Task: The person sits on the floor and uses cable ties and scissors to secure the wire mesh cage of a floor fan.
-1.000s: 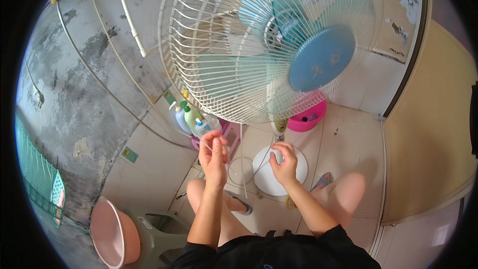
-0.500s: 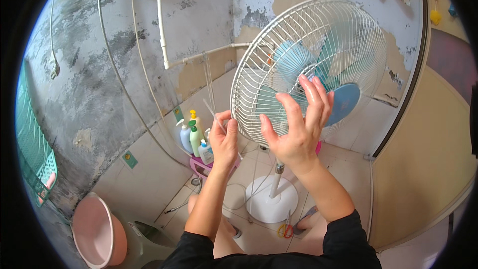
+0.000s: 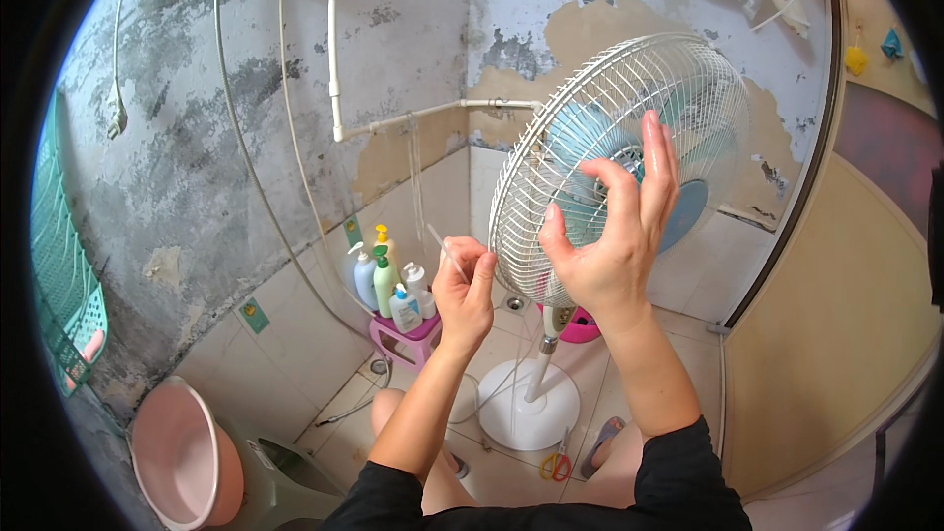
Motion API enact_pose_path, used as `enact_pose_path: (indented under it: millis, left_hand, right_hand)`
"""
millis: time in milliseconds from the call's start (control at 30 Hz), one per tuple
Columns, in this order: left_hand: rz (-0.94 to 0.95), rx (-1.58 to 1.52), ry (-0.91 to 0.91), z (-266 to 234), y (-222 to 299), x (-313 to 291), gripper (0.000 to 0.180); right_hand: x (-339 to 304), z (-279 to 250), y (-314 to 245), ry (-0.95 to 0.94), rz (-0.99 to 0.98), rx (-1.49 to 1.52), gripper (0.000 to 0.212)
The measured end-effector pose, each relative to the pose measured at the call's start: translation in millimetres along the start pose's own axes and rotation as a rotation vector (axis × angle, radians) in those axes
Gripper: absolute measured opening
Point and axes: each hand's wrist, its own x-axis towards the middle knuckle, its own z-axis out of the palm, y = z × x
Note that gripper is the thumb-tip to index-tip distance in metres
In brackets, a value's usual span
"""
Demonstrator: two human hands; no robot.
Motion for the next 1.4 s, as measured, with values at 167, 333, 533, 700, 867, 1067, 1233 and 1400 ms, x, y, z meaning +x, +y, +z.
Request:
enact_pose_path:
  millis: [167,333,533,700,867,1067,1233,1400]
  left_hand:
    - [0.02,0.024,0.007,4.9,-2.1,-3.3,0.012]
    - [0.051,0.091,-0.004,2.4,-1.7,-5.0,0.011]
    - [0.075,0.11,0.068,2.2,-7.6,2.7,0.011]
    - [0.02,0.106,0.046,0.8,-2.3,-2.6,0.011]
    - [0.081,0.107,0.029,8.3,-3.2,-8.3,0.009]
    - [0.062,0.146,0.051,10.4,3.4,-10.5,0.013]
    - [-0.088,-0.068,0.051,6.5,-1.3,-7.9,0.012]
    - [-0.419,-0.418,-0.072,-14.7,-2.0,-0.2,0.021]
  right_hand:
    - [3.8,3.2,-13.3,-0.049,0.144,0.036,0.068]
    - [7.2,6.5,-22.3,-0.094,0.171,0.03,0.065]
    - [-1.5,6.0,-12.7,-0.038,-0.034,-0.04,0.038]
    - [12.4,-1.2,-28.4,-0.159,-0.083,-0.221,0.032]
    - [31.4,-12.1,-32.5,-0.313,-0.189,-0.466,0.02]
    - [29.7,-0.8,-14.4,-0.217,-0.234,-0.166,0.013]
    - [33.9,-13.9,-21.1,-0.254,-0.168,0.002,0.015]
    - [36.5,-19.6,-22.8,-0.275,-0.194,0.048,0.017]
